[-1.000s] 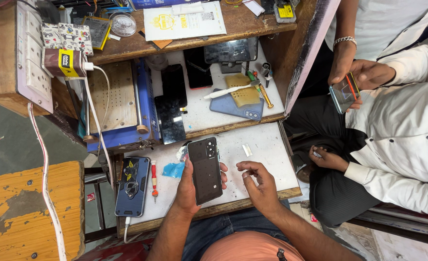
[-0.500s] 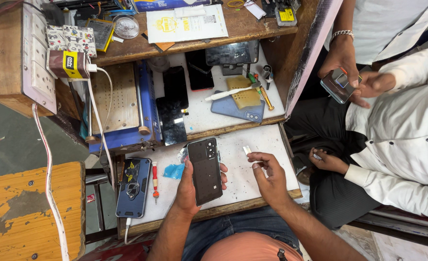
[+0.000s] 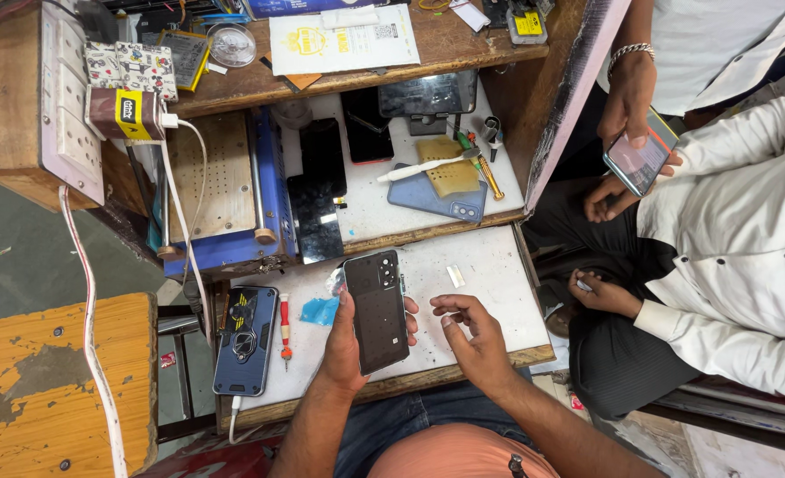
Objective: The person removes the back cover of a smartphone, then handles the internal components and a small circuit board. They place the phone on the workbench and continue to manipulate the internal parts with both hands.
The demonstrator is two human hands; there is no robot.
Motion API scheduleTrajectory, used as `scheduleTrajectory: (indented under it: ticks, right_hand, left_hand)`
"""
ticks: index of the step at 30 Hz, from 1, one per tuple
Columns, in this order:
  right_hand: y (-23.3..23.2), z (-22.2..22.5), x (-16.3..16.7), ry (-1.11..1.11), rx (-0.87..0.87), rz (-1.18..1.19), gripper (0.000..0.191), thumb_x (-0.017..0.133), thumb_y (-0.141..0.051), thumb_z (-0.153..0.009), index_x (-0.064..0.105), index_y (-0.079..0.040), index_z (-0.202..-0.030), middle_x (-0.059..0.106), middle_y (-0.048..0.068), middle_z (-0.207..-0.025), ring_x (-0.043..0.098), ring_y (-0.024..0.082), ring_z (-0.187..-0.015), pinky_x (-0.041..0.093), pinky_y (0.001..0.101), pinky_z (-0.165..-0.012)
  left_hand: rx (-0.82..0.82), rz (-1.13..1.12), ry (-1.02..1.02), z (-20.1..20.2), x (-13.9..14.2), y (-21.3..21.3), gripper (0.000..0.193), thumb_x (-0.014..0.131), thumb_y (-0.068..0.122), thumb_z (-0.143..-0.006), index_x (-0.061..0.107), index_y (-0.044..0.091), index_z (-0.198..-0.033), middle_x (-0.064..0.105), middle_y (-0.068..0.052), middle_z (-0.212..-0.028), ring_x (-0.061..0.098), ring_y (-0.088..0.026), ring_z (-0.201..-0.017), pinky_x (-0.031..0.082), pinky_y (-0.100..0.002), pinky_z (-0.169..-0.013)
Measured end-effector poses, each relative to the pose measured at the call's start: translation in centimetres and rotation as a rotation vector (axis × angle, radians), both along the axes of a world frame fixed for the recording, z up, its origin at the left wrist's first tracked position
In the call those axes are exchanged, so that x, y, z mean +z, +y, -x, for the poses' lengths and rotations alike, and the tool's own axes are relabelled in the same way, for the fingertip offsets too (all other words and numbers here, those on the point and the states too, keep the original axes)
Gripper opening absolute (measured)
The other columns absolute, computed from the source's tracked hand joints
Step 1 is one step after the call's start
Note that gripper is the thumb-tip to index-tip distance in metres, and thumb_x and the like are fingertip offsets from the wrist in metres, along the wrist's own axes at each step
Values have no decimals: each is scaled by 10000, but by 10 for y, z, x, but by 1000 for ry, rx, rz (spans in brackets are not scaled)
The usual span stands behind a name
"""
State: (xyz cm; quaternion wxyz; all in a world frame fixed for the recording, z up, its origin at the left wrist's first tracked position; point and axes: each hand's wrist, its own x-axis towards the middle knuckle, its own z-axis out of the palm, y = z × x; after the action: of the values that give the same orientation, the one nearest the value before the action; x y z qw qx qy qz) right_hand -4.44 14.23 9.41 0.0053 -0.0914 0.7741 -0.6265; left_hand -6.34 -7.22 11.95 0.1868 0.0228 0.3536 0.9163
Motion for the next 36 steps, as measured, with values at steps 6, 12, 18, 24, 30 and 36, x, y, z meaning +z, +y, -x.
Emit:
scheduleTrajectory:
  ticks: [6, 12, 18, 24, 30, 36]
  right_hand:
    - [2, 3, 1, 15, 8, 9, 278, 554, -10, -995, 565, -15, -1273, 698, 115, -1251, 677, 201, -1138, 552, 352, -957]
    - [-1, 5, 0, 6, 23, -16, 269, 562, -39, -1004, 564, -16, -1273, 713, 116, -1238, 695, 199, -1117, 569, 349, -925]
    - [-3, 6, 1, -4, 57, 31, 290, 543, -37, -1006, 546, -5, -1294, 696, 144, -1261, 695, 214, -1112, 568, 361, -924]
    - [-2, 9, -2, -9, 48, 25, 285, 540, -40, -1008, 538, -8, -1291, 691, 142, -1267, 698, 213, -1116, 576, 361, -925]
    - [0, 7, -6, -10, 46, 7, 285, 544, -51, -1015, 528, -13, -1297, 697, 135, -1266, 700, 209, -1119, 578, 363, -926]
    - [0, 6, -8, -35, 39, -4, 280, 549, -56, -1011, 530, -18, -1288, 697, 129, -1260, 700, 210, -1117, 583, 366, -933]
  left_hand:
    - [0, 6, -2, 1, -2, 1, 788, 324, 696, -1006, 515, 21, -1366, 677, -196, -1084, 715, -238, -914, 645, -388, -746]
    - [-11, -19, -2, 2, -3, 2, 771, 303, 681, -1011, 517, 31, -1368, 680, -198, -1082, 718, -239, -907, 643, -386, -738]
    - [-17, -30, -7, 3, -2, 2, 782, 294, 685, -1023, 522, 22, -1369, 674, -186, -1095, 711, -231, -919, 643, -376, -753]
    - [-8, -18, 4, 4, -2, 2, 777, 308, 685, -1018, 522, 26, -1370, 675, -189, -1085, 710, -231, -911, 643, -378, -741]
    - [1, -16, -5, 0, -3, 1, 765, 311, 681, -1018, 520, 27, -1357, 675, -200, -1080, 716, -237, -906, 646, -382, -738]
    - [11, -17, 6, 1, -5, 2, 764, 327, 679, -1013, 514, 23, -1356, 675, -211, -1075, 726, -247, -907, 654, -388, -733]
